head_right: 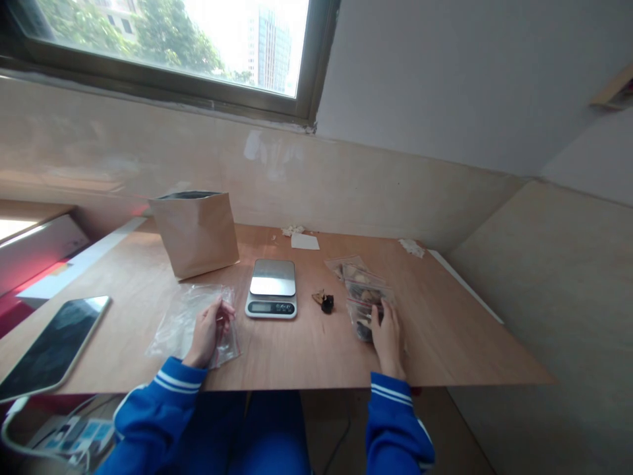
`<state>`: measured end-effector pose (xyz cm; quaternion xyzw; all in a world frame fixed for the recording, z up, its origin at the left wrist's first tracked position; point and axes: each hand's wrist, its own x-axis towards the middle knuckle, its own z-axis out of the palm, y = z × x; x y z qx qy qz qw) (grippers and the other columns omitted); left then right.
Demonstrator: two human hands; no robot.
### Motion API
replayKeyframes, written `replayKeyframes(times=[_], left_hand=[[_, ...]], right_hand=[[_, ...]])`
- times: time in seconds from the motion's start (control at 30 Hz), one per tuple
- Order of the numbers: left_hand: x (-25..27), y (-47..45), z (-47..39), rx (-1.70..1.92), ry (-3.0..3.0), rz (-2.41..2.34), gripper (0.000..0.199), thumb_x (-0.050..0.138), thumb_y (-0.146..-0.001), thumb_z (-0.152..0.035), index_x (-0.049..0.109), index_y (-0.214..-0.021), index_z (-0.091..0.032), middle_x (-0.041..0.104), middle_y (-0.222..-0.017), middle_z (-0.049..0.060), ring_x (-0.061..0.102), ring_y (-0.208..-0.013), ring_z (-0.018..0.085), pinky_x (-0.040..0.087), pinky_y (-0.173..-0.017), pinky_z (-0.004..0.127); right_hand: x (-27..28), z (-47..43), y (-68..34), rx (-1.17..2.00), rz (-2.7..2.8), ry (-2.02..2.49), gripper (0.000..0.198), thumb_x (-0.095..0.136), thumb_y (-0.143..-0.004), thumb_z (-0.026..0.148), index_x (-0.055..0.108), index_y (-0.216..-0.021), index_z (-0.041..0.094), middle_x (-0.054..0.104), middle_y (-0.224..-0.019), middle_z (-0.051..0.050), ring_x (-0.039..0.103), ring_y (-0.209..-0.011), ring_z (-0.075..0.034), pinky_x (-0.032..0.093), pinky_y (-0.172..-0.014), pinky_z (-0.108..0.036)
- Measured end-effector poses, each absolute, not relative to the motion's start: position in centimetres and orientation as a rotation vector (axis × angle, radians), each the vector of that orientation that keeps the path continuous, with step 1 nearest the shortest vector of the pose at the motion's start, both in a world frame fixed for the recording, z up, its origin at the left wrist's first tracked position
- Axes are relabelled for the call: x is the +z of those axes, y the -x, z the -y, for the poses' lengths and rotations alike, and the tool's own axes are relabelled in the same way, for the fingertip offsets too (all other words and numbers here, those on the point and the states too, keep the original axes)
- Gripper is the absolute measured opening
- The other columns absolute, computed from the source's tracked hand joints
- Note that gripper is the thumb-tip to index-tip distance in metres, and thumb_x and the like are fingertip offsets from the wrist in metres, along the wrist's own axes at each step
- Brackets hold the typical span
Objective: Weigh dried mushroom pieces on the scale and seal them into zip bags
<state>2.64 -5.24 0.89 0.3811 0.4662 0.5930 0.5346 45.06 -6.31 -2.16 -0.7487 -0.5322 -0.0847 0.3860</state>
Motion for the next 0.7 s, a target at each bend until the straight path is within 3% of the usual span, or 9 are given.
replayKeyframes(times=[0.17, 0.3, 0.47, 0.7], left_hand=[[1.0, -2.7, 5.3, 1.404, -0.92, -1.126, 0.047, 0.052, -0.085, -0.054, 0.063, -0.066, -0.013, 0.058, -0.055, 0.001, 0.047, -0.042, 0.007, 0.034, -0.039, 0.018], [1.2, -2.8, 5.4, 1.406, -0.923, -1.129, 0.048, 0.053, -0.083, -0.057, 0.063, -0.065, -0.013, 0.057, -0.054, 0.001, 0.046, -0.041, 0.007, 0.034, -0.039, 0.018], [1.5, -2.9, 5.7, 1.397, -0.913, -1.138, 0.051, 0.054, -0.08, -0.06, 0.063, -0.065, -0.013, 0.058, -0.055, 0.001, 0.046, -0.041, 0.007, 0.032, -0.038, 0.017], [1.5, -3.0, 5.6, 1.376, -0.921, -1.144, 0.052, 0.054, -0.08, -0.061, 0.063, -0.064, -0.012, 0.057, -0.054, 0.002, 0.046, -0.041, 0.008, 0.033, -0.038, 0.017]], right_hand=[[0.2, 5.0, -39.4, -0.272, 1.66, 1.702, 0.046, 0.035, -0.096, 0.042, 0.058, -0.127, 0.018, 0.052, -0.139, -0.015, 0.045, -0.13, -0.028, 0.038, -0.106, -0.048], [-0.1, 3.4, -34.4, -0.234, 1.939, 1.661, 0.038, 0.044, -0.094, 0.037, 0.06, -0.124, 0.023, 0.049, -0.142, -0.01, 0.035, -0.137, -0.031, 0.033, -0.108, -0.053], [-2.0, 2.1, -33.6, -0.1, 1.931, 1.747, 0.03, 0.044, -0.093, 0.031, 0.066, -0.11, 0.02, 0.063, -0.115, -0.014, 0.056, -0.109, -0.029, 0.044, -0.095, -0.047], [0.2, 0.7, -32.4, 0.137, 1.848, 1.546, 0.027, 0.046, -0.093, 0.032, 0.063, -0.111, 0.021, 0.062, -0.111, -0.011, 0.058, -0.104, -0.026, 0.047, -0.093, -0.042]])
